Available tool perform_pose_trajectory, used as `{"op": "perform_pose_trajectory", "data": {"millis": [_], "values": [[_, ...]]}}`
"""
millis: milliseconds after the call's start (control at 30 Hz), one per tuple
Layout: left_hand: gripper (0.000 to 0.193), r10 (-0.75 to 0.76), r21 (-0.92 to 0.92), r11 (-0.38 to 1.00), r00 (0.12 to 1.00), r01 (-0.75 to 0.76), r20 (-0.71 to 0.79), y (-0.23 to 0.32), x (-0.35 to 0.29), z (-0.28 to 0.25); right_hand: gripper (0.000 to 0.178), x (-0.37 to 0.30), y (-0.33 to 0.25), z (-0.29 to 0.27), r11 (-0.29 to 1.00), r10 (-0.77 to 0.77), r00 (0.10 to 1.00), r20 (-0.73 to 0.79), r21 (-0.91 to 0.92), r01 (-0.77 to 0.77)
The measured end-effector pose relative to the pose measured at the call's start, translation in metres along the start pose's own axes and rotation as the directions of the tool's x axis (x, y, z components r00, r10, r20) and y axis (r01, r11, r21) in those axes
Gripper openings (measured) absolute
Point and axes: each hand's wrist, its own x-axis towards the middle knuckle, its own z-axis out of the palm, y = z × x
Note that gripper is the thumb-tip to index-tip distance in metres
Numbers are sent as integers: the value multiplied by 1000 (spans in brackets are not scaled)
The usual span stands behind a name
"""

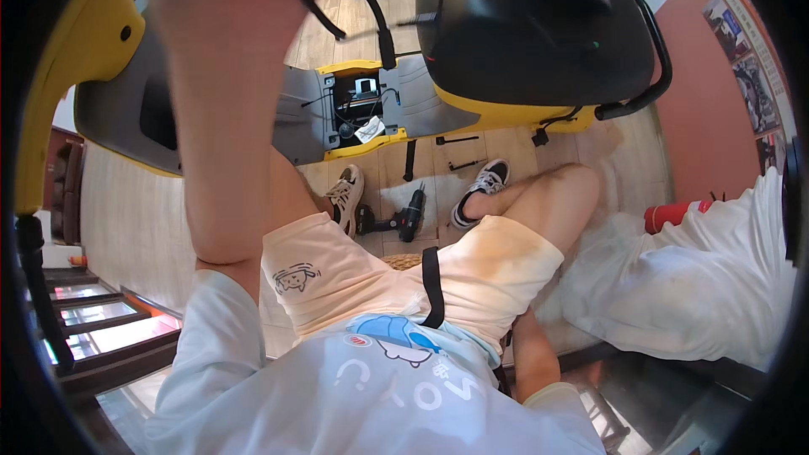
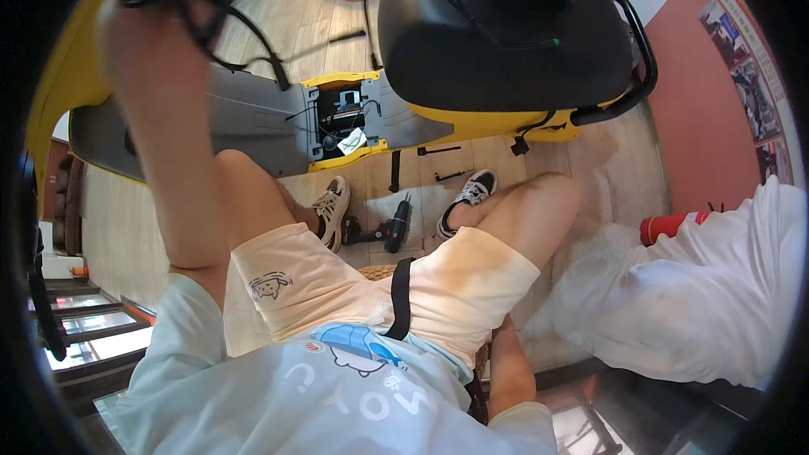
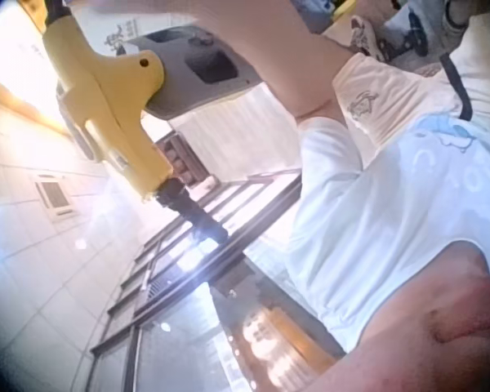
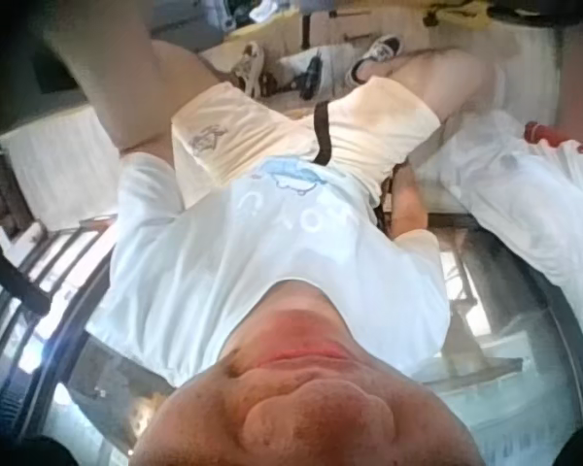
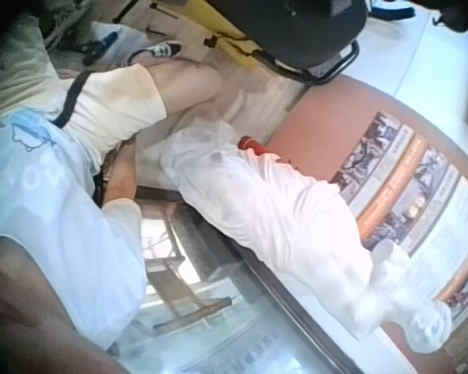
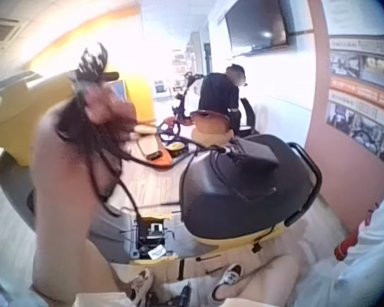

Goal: Organizing cables and securing them with zip ties for an electronic component on a scooter.

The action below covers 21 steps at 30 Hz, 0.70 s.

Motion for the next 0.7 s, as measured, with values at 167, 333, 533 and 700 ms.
{"op": "perform_pose_trajectory", "data": {"millis": [167, 333, 533, 700], "values": [[23, -193, -507, 804, 943, 310, 271, 68, -75, -28, 13, 12, -7, -2, 996, -61, 995, -75, 56, 65], [28, -113, -725, 312, 782, 613, 613, 89, -71, -82, 13, 17, -19, -8, 979, -120, 974, -191, 141, 148], [25, -713, -747, 187, 611, 638, 344, 53, -142, -61, 12, 41, -54, 40, 919, -200, 875, -440, 226, 323], [25, -754, -711, 164, 552, 684, 356, 43, -177, -78, 12, 68, -57, -22, 854, -232, 791, -566, 270, 444]]}}
